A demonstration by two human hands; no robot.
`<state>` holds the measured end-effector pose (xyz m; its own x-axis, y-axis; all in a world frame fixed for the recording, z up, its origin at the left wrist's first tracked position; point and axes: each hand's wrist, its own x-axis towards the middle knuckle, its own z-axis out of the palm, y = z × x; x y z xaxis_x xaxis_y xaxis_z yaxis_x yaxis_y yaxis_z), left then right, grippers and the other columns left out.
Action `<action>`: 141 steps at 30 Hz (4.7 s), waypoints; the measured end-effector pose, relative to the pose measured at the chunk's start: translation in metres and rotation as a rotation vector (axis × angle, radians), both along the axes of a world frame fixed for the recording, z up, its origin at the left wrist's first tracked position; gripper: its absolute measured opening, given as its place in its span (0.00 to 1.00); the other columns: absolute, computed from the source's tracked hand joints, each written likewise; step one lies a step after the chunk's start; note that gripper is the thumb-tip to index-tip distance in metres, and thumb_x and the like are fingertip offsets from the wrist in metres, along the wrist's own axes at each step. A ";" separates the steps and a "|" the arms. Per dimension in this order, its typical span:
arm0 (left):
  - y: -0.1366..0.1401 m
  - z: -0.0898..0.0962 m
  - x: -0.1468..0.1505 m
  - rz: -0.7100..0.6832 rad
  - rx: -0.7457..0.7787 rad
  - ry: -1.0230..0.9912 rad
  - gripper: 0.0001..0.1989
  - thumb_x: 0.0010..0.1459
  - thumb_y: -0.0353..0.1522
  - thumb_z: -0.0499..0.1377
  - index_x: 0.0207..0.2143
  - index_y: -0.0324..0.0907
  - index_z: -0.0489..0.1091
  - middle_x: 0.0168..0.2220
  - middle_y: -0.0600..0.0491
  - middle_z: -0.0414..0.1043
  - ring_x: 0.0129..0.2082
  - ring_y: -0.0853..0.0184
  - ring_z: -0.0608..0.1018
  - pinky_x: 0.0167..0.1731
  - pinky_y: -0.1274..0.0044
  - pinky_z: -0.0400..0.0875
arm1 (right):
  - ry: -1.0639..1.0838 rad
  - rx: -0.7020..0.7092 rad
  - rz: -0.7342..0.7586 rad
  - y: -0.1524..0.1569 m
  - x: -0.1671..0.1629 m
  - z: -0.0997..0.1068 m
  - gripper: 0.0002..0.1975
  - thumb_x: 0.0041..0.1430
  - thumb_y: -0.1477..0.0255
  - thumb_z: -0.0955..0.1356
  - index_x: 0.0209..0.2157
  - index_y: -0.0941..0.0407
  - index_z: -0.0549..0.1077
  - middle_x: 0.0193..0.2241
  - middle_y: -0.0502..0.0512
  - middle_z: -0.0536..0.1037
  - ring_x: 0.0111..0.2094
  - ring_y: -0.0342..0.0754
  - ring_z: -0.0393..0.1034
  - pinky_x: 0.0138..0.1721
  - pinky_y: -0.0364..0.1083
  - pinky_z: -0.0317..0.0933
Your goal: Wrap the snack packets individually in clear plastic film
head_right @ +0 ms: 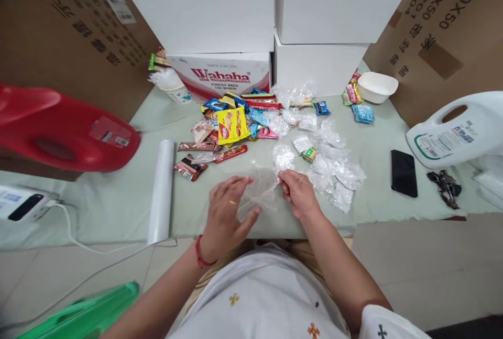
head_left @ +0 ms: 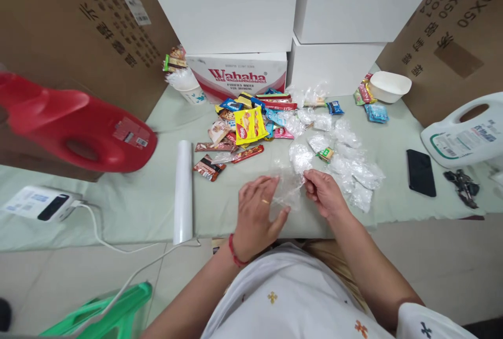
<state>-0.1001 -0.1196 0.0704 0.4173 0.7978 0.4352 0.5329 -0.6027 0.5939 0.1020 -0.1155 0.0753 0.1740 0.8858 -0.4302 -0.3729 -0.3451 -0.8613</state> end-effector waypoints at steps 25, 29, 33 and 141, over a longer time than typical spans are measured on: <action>0.021 -0.026 -0.001 0.158 -1.084 -1.222 0.08 0.33 0.22 0.64 0.19 0.41 0.71 0.21 0.59 0.67 0.25 0.74 0.67 0.28 0.81 0.60 | -0.086 0.059 0.093 -0.005 0.019 -0.012 0.24 0.43 0.53 0.80 0.30 0.56 0.74 0.22 0.45 0.71 0.18 0.35 0.47 0.20 0.41 0.39; 0.022 -0.025 -0.004 0.218 -1.056 -1.175 0.08 0.31 0.22 0.62 0.18 0.41 0.70 0.21 0.59 0.65 0.23 0.74 0.64 0.25 0.80 0.56 | -0.244 0.107 0.097 -0.016 0.024 -0.012 0.23 0.49 0.50 0.77 0.30 0.56 0.73 0.22 0.45 0.69 0.20 0.37 0.49 0.22 0.42 0.43; 0.019 -0.019 -0.009 0.141 -0.977 -1.064 0.07 0.33 0.24 0.58 0.19 0.41 0.73 0.23 0.56 0.68 0.27 0.71 0.67 0.29 0.79 0.59 | -0.472 0.223 0.283 -0.014 0.042 0.000 0.21 0.61 0.49 0.71 0.37 0.55 0.77 0.33 0.52 0.77 0.32 0.45 0.67 0.35 0.45 0.60; 0.004 -0.026 0.016 0.180 -1.298 -0.917 0.29 0.42 0.54 0.73 0.25 0.39 0.68 0.21 0.61 0.62 0.17 0.79 0.60 0.17 0.83 0.48 | -0.952 0.654 0.752 0.021 0.046 0.006 0.12 0.68 0.62 0.68 0.45 0.50 0.82 0.44 0.58 0.80 0.42 0.51 0.74 0.44 0.49 0.66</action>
<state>-0.0837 -0.1153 0.0443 0.2726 0.8175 -0.5073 -0.2710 0.5712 0.7748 0.1481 -0.0943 0.0812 -0.4421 0.8901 0.1110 0.5405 0.3632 -0.7589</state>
